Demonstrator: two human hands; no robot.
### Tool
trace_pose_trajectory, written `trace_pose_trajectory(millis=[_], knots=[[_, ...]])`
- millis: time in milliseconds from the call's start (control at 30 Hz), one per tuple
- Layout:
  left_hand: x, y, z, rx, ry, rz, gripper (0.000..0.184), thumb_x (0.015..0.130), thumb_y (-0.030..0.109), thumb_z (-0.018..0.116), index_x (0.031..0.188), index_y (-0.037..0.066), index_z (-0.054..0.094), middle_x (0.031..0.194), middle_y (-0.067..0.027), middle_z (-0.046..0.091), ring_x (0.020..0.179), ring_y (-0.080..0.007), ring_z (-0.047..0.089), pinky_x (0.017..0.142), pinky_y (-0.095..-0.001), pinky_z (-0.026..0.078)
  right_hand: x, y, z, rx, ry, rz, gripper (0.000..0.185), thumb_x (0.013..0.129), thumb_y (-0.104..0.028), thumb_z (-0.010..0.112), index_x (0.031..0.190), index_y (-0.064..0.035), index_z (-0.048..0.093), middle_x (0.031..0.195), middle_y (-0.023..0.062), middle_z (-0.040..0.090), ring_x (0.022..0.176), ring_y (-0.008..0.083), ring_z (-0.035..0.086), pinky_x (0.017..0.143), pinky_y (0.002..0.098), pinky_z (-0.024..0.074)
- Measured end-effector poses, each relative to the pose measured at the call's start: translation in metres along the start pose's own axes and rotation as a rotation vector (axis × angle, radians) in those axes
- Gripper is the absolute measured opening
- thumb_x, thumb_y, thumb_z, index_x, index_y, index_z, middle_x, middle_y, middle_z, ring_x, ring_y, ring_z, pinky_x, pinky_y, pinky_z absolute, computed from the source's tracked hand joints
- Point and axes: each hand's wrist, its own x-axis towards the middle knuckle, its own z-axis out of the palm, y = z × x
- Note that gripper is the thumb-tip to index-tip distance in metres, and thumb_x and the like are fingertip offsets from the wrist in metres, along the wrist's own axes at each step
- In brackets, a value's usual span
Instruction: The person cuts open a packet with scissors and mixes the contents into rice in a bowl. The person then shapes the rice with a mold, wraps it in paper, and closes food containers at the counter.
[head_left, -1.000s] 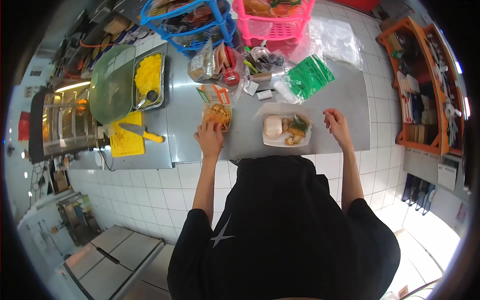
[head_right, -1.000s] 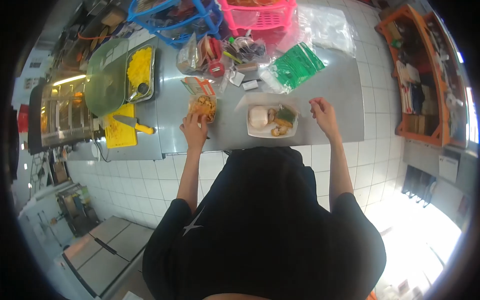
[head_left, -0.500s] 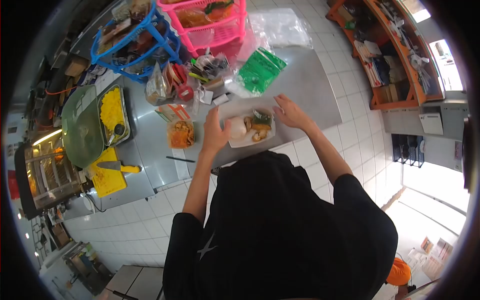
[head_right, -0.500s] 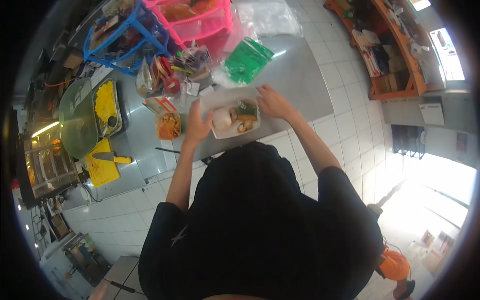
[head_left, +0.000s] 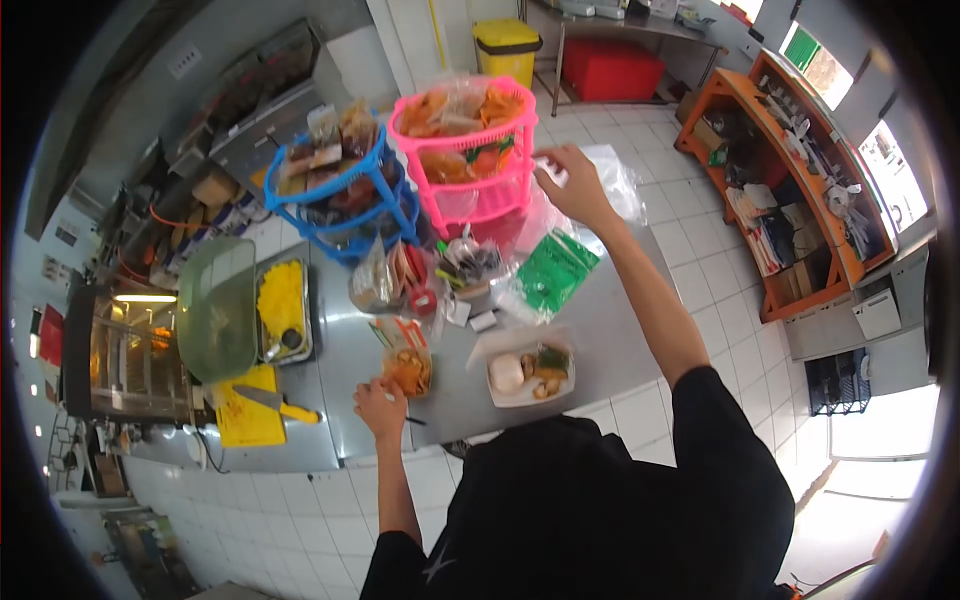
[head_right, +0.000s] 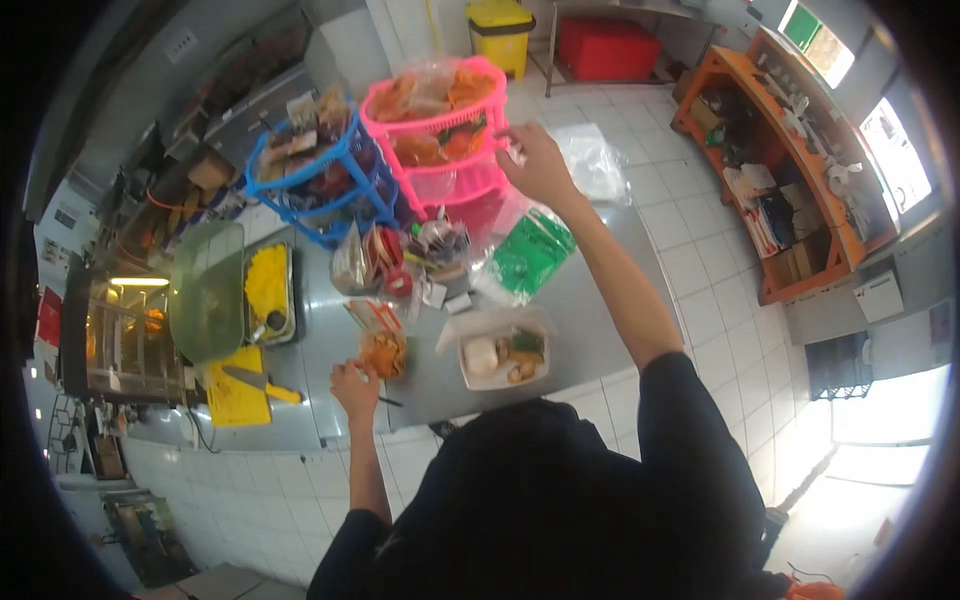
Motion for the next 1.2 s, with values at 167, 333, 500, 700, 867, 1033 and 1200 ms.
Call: trace_pose_trajectory(millis=[167, 333, 500, 700, 867, 1033, 1200], knots=[[-0.002, 0.009, 0.013, 0.146, -0.043, 0.023, 0.041, 0.081, 0.042, 0.068, 0.107, 0.010, 0.064, 0.112, -0.0154, 0.054, 0.111, -0.0353, 0.048, 0.087, -0.0535, 0.037, 0.115, 0.043, 0.030, -0.399, -0.098, -0.224, 0.030, 0.084, -0.027, 0.068, 0.110, -0.0121, 0.070, 0.102, 0.0152, 0.059, 0.101, 0.0332, 0.058, 0.088, 0.0453, 0.0490], [-0.009, 0.032, -0.002, 0.068, -0.052, -0.028, 0.048, 0.078, 0.043, 0.071, 0.112, 0.010, 0.062, 0.112, -0.0156, 0.054, 0.109, -0.0351, 0.049, 0.089, -0.0542, 0.035, 0.156, 0.075, 0.040, -0.365, -0.428, -0.276, 0.026, 0.084, -0.025, 0.066, 0.103, -0.0081, 0.068, 0.103, 0.0162, 0.059, 0.106, 0.0347, 0.055, 0.093, 0.0464, 0.0456], [-0.016, 0.017, 0.015, 0.132, -0.037, 0.005, 0.053, 0.077, 0.043, 0.071, 0.116, 0.009, 0.060, 0.110, -0.0153, 0.055, 0.107, -0.0348, 0.050, 0.087, -0.0549, 0.036, 0.179, 0.102, 0.050, 0.309, -0.193, 0.069, 0.024, 0.097, -0.025, 0.059, 0.103, -0.0026, 0.062, 0.092, 0.0092, 0.065, 0.082, 0.0217, 0.064, 0.075, 0.0346, 0.0509], [-0.024, 0.026, 0.018, 0.231, -0.038, 0.025, 0.053, 0.077, 0.042, 0.070, 0.116, 0.007, 0.059, 0.110, -0.0153, 0.057, 0.105, -0.0345, 0.052, 0.085, -0.0553, 0.037, 0.173, 0.115, 0.052, 0.714, -0.022, 0.410, 0.026, 0.102, -0.025, 0.054, 0.110, 0.0001, 0.056, 0.086, 0.0078, 0.064, 0.067, 0.0134, 0.063, 0.057, 0.0278, 0.0496], [-0.020, 0.032, 0.019, 0.204, -0.083, -0.013, 0.047, 0.081, 0.033, 0.067, 0.118, 0.006, 0.058, 0.112, -0.0145, 0.060, 0.099, -0.0339, 0.058, 0.085, -0.0536, 0.039, 0.138, 0.060, 0.032, 0.685, -0.001, 0.434, 0.024, 0.101, -0.022, 0.055, 0.110, -0.0002, 0.053, 0.072, 0.0078, 0.062, 0.044, 0.0130, 0.055, 0.037, 0.0269, 0.0432], [-0.009, 0.016, 0.022, 0.127, -0.084, -0.007, 0.034, 0.083, 0.021, 0.063, 0.113, 0.005, 0.061, 0.110, -0.0126, 0.063, 0.098, -0.0326, 0.060, 0.085, -0.0516, 0.041, 0.084, 0.045, 0.028, 0.635, 0.086, 0.406, 0.021, 0.103, -0.022, 0.054, 0.108, -0.0022, 0.054, 0.062, 0.0056, 0.059, 0.042, 0.0108, 0.051, 0.038, 0.0264, 0.0383], [0.004, 0.020, -0.008, 0.151, -0.121, 0.030, 0.017, 0.081, 0.016, 0.065, 0.096, 0.008, 0.067, 0.103, -0.0095, 0.067, 0.096, -0.0314, 0.062, 0.084, -0.0500, 0.045, -0.003, 0.035, 0.005, 0.613, 0.085, 0.522, 0.022, 0.104, -0.024, 0.054, 0.110, -0.0034, 0.055, 0.064, 0.0058, 0.060, 0.046, 0.0095, 0.052, 0.040, 0.0262, 0.0370]])
